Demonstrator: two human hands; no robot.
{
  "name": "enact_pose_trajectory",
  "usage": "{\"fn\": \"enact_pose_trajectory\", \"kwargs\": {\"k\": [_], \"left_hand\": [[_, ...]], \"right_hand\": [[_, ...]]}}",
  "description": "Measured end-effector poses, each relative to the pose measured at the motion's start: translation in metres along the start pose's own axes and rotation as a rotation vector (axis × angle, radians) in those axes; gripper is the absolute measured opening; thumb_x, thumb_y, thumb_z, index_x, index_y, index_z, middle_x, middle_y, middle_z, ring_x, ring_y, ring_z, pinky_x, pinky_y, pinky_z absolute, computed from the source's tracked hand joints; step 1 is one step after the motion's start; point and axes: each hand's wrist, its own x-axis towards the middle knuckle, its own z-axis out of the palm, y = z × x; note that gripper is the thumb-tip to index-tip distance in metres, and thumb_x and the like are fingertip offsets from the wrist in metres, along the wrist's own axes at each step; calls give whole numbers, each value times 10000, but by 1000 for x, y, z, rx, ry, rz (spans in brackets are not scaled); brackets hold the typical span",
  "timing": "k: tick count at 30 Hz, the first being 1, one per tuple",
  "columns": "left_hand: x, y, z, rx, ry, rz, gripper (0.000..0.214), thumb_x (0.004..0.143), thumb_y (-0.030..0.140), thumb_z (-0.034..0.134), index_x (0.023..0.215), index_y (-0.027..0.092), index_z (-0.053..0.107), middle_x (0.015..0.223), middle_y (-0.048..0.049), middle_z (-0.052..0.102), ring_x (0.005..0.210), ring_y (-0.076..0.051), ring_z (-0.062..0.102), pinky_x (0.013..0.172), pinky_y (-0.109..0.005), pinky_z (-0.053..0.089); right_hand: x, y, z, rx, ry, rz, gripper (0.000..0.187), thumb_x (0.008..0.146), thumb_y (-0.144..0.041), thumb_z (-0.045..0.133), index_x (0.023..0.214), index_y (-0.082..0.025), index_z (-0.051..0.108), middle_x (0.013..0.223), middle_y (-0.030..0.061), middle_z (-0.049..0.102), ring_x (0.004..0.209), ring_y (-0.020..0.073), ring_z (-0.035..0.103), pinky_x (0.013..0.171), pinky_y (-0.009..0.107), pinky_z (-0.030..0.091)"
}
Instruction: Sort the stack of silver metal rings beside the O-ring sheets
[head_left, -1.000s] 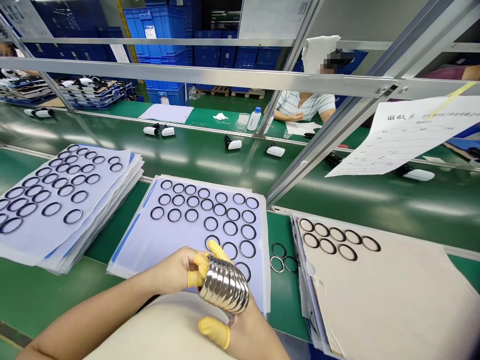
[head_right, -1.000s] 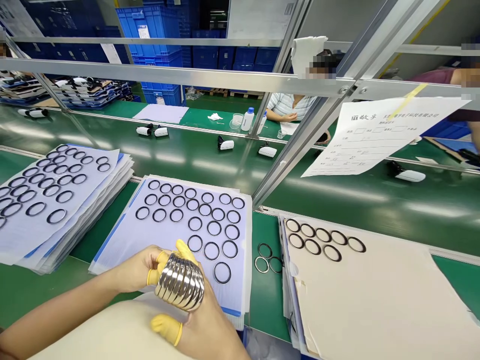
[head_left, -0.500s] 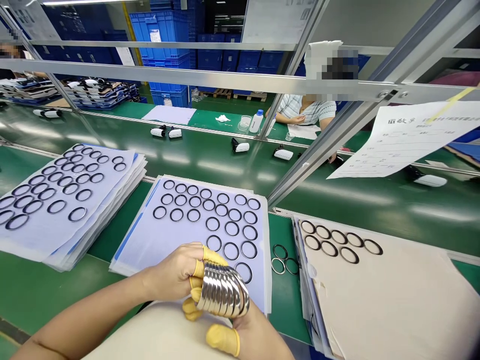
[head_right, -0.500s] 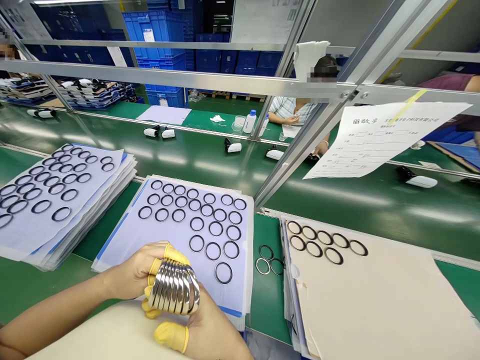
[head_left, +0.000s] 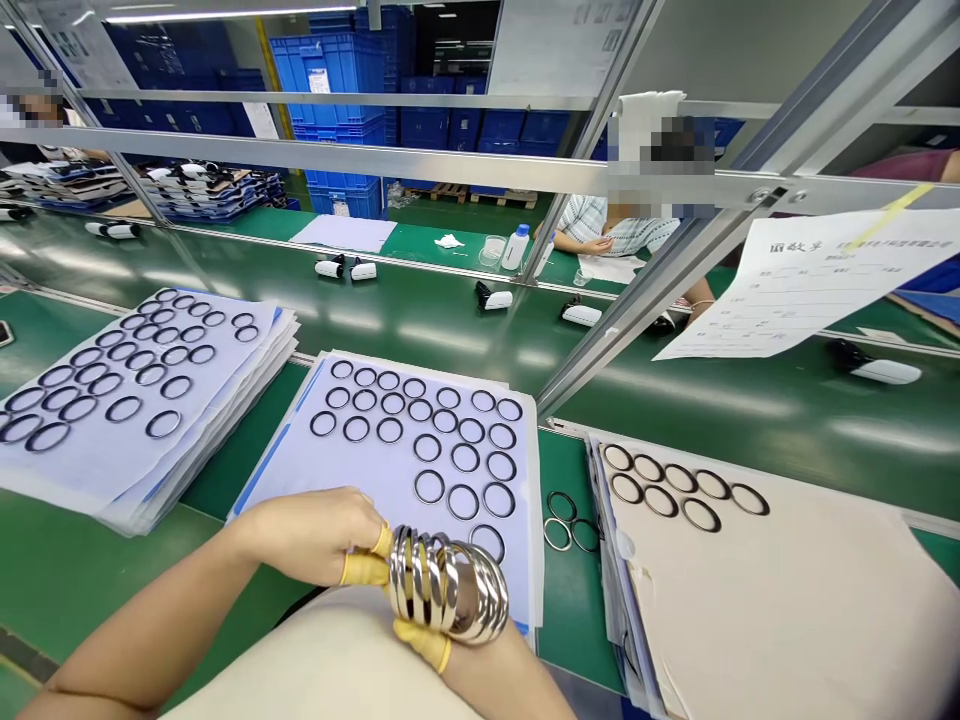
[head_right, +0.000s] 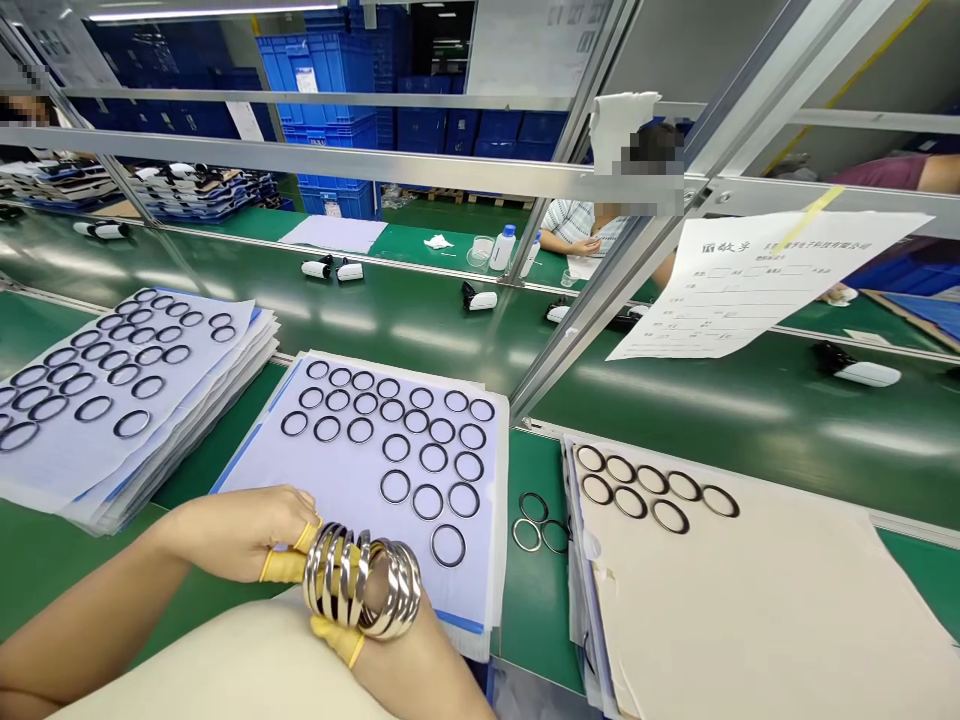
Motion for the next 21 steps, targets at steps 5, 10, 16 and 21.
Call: {"fn": "enact_pose_trajectory", "kwargs": {"k": [5, 10, 16, 21], "left_hand": [[-1, -2, 8, -74, -1, -30, 183, 900, 192, 468, 847, 191, 643, 628, 9, 568, 534, -118, 418, 584, -210, 372], [8, 0, 24, -328, 22, -34, 440, 913, 537, 431, 884, 166, 666, 656, -15, 558, 576, -130, 430, 598, -213, 391], [16, 0, 41, -570, 78, -25, 770, 831, 752, 265, 1017, 114, 654, 803, -96, 625, 655, -170, 539, 678, -275, 470], [25, 2, 53, -762, 114, 55, 805, 889, 692, 177, 1076, 75, 657, 941, -177, 687, 912, -259, 626, 904, -401, 461]], "right_hand": [[0, 7, -2, -174, 52, 57, 269, 711, -183, 714, 972, -242, 689, 1045, 83, 683, 1059, 316, 585, 913, 470, 503], [-9, 21, -10, -1, 49, 12, 710, 663, -500, 774, 1297, -290, 532, 1343, 123, 527, 1221, 332, 502, 1022, 503, 429], [-9, 14, -18, 131, 36, -134, 580, 701, -699, 614, 1116, -296, 667, 1238, 92, 617, 1151, 313, 568, 1018, 453, 440], [-7, 1, -14, 351, 26, -24, 917, 642, -760, 607, 1388, -272, 393, 998, 98, 681, 693, 232, 656, 666, 368, 587]]}}
